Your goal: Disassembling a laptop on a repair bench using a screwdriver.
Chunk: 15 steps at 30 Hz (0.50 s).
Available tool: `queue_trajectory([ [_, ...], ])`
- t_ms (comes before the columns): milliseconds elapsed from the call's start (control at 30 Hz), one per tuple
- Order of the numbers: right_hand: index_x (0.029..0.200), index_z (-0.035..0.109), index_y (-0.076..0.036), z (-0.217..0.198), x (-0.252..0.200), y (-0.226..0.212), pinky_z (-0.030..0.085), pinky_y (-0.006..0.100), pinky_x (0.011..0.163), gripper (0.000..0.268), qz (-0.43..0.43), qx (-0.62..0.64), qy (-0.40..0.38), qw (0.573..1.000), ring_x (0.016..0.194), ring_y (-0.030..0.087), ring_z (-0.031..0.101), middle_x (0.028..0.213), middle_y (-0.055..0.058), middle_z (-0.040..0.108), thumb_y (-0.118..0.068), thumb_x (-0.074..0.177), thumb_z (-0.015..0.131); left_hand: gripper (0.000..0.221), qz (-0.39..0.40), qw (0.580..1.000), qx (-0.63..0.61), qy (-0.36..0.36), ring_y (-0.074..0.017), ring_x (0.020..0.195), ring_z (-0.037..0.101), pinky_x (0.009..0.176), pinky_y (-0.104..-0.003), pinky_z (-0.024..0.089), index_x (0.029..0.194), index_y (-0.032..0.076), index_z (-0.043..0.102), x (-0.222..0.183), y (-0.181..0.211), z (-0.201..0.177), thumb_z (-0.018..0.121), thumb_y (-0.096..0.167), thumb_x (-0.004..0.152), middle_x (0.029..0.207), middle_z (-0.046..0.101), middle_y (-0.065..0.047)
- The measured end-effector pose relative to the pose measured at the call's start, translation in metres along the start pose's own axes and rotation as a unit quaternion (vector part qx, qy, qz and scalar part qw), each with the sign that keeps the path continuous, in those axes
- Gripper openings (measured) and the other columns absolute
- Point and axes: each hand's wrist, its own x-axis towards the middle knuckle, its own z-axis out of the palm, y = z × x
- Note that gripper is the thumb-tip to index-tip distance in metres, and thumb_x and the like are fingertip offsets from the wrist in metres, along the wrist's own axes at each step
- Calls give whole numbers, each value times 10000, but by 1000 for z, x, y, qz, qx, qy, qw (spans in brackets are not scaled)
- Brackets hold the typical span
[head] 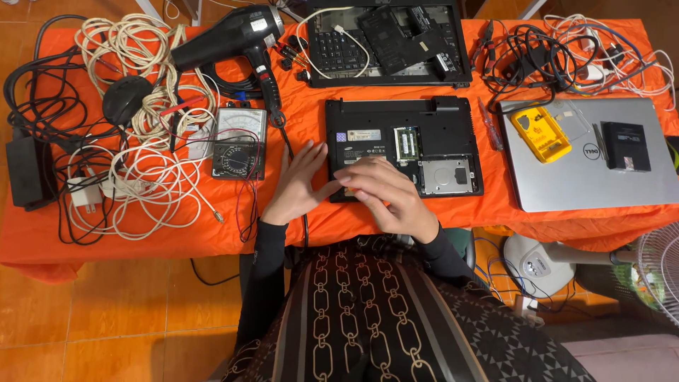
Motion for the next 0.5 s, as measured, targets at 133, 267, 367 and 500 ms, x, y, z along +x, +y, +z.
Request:
queue_trajectory([
  [133,1199,700,0,-3,0,2,543,419,956,245,-1,-15,-4,1000,1056,278,679,1120,90,697,-6,955,726,890,-17,1000,-19,-8,-325,1536,295,1245,-586,71,1535,-36,421,1,3,-2,698,528,905,1602,419,-195],
  [267,1175,737,-40,-4,-8,9,554,382,899,242,20,-6,4,1000,1012,255,673,1076,70,665,-31,935,768,895,-22,1000,-11,-14,-321,1547,273,1241,-595,35,1525,-41,421,3,6,-4,701,536,901,1602,414,-194],
  [367,1187,740,-51,-4,-8,11,554,374,886,250,26,25,10,999,1001,238,670,1066,62,629,-16,940,766,910,-20,1000,-6,-14,-315,1550,278,1258,-595,14,1538,-45,410,0,7,-5,689,553,912,1604,413,-194],
  [500,1244,663,0,-7,4,11,544,424,988,280,-1,-8,-8,1000,1157,315,674,1252,159,679,45,970,636,902,-13,1000,-10,-16,-327,1545,275,1247,-600,-2,1533,-53,407,2,7,-8,670,557,923,1605,413,-202],
])
